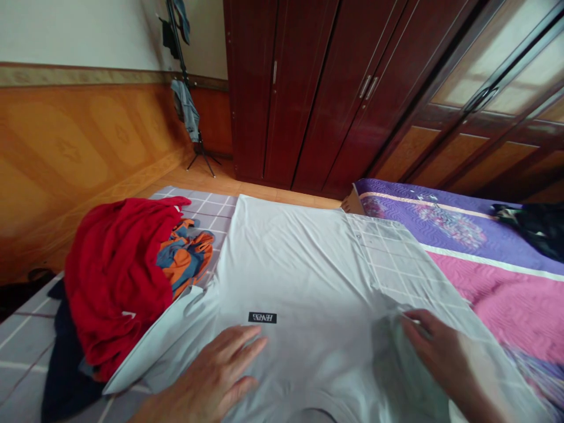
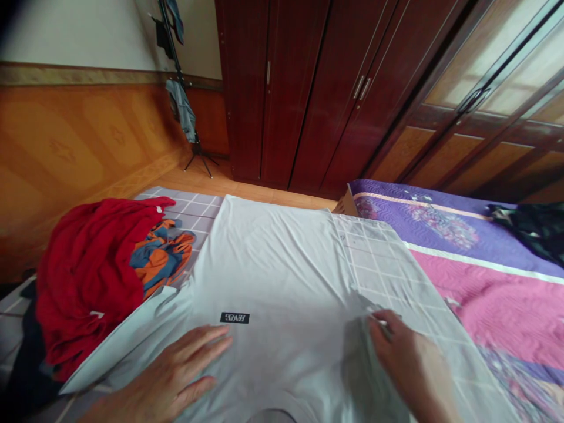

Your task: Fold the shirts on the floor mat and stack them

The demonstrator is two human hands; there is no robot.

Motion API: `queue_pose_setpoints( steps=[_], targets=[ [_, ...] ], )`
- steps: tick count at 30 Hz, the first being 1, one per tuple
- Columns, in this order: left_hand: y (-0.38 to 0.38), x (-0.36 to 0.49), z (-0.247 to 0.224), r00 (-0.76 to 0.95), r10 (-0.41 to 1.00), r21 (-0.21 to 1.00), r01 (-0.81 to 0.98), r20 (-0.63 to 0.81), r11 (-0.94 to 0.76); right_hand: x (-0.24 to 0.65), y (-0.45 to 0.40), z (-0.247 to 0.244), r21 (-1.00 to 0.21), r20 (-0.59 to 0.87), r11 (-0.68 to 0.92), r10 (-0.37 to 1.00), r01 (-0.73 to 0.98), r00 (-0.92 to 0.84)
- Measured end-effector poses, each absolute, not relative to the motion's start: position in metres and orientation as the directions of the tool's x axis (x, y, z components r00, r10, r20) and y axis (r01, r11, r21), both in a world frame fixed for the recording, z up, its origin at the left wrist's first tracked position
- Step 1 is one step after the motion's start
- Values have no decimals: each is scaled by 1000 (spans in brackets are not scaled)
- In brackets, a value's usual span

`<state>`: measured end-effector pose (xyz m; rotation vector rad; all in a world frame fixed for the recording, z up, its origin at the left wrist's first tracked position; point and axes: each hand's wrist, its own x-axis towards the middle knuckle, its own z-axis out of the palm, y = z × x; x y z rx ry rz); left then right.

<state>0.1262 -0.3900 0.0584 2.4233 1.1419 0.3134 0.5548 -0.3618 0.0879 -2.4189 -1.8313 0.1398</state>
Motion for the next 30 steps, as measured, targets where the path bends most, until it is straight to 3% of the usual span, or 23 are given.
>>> queue_pose_setpoints(
  steps=[2, 5, 8, 11, 16, 20, 26, 30],
  targets=[
    [-389, 130, 60, 661, 750, 472, 661, 0, -583, 511, -363, 93, -108, -81, -106, 992, 988, 98],
    [-388, 133, 67, 687, 726, 451, 645, 9, -617, 487, -367, 94, -209, -142, 46, 987, 977, -77],
    [-385, 144, 88, 724, 689, 429, 613, 31, -663, 507, -357, 93, -246, -121, -8, 992, 969, -23],
    [-381, 175, 111, 831, 554, 377, 497, 52, -782, 539, -331, 84, -169, -46, -47, 998, 985, 40],
    [-370, 258, 102, 940, 289, 164, 261, 179, -951, 567, -284, 67, -134, -57, 119, 990, 984, -128],
    [-357, 305, 69, 898, 306, 60, 303, 315, -951, 574, -269, 66, -134, -135, 123, 981, 983, -141],
    [-348, 315, 44, 904, 242, 37, 245, 352, -969, 593, -265, 70, -132, -134, 78, 986, 988, -96],
    [-347, 311, 45, 896, 283, 37, 288, 343, -957, 602, -266, 68, -126, -107, 33, 993, 992, -47]
  ],
)
